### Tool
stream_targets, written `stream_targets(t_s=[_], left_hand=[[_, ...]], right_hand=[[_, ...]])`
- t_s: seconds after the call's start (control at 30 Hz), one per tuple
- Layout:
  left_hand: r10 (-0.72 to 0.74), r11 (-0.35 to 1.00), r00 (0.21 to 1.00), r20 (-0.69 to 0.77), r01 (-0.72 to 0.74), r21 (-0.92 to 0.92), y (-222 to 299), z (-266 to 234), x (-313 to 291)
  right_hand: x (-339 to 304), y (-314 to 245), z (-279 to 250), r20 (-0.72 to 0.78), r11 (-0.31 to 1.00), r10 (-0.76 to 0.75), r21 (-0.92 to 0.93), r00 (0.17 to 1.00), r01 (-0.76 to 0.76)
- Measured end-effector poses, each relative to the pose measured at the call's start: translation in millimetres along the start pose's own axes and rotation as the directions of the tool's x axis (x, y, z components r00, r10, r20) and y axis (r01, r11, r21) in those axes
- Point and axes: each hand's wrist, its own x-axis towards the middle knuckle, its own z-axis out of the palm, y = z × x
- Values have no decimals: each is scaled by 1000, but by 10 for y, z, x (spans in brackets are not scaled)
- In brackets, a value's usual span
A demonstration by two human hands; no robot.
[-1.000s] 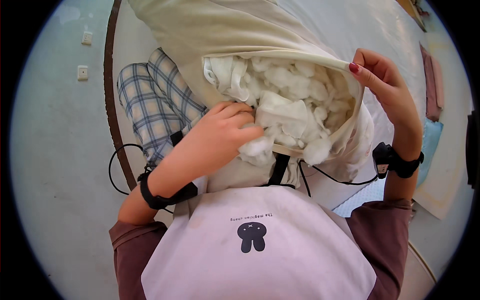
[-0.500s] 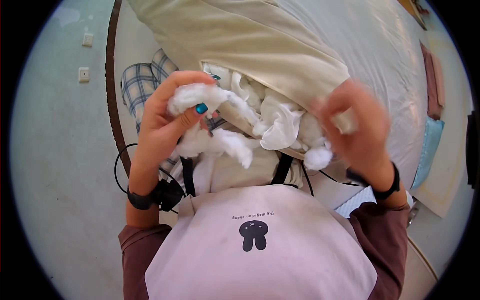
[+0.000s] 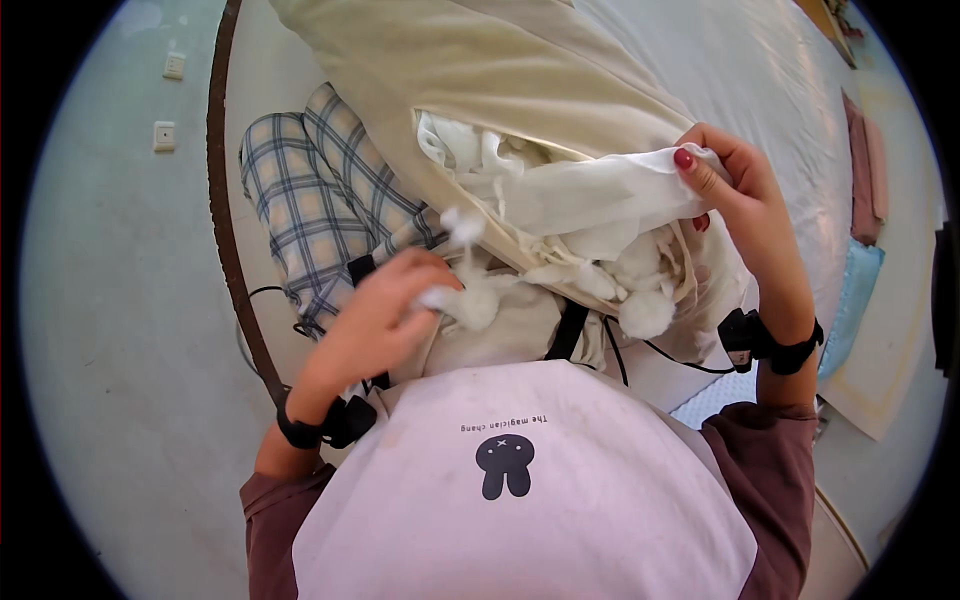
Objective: The person stuffs white batting into a hole in a pillow and sews the fabric opening closed using a needle and thread.
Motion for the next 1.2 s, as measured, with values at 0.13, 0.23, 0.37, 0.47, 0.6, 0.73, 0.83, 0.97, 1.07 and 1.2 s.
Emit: stream_targets(t_s=[0.13, 0.23, 0.37, 0.47, 0.6, 0.73, 0.83, 0.97, 1.07, 1.2], left_hand=[[-54, 953, 994, 93, 24, 301, 28, 202, -88], [-259, 957, 963, 70, 246, 153, -38, 143, -34], [-324, 928, 930, 171, 278, 246, 49, -52, 20], [-235, 972, 965, 118, 231, 46, 108, -286, 10], [-68, 994, 998, 1, 68, -90, 241, -391, 74], [138, 990, 986, 92, -136, -24, 294, 35, 214], [-107, 994, 930, 352, 108, 16, 320, 171, 325], [-177, 978, 878, 445, 107, 177, 279, 239, 285], [-123, 976, 912, 391, 40, 214, 137, 268, 208], [-187, 971, 880, 437, 97, 220, 117, 81, 160]], right_hand=[[28, 139, -94, 36, 996, -15, 84, 999, 12], [-1, 126, -20, -188, 991, 68, 127, 980, -45], [16, 45, 37, -272, 961, 152, 266, 950, -77], [18, 29, -123, -211, 988, 52, 152, 976, -20], [-130, -132, 24, 176, 763, -422, -461, 889, 453], [-301, -266, 217, 239, 686, -93, -688, 967, 236], [-356, -295, 327, 639, 701, -412, -232, 649, 674], [-525, -140, 617, 768, 729, -355, -129, 533, 672], [-516, -138, 621, 830, 754, -301, -94, 470, 650], [-395, -162, 572, 936, 874, -40, -137, 349, 467]])
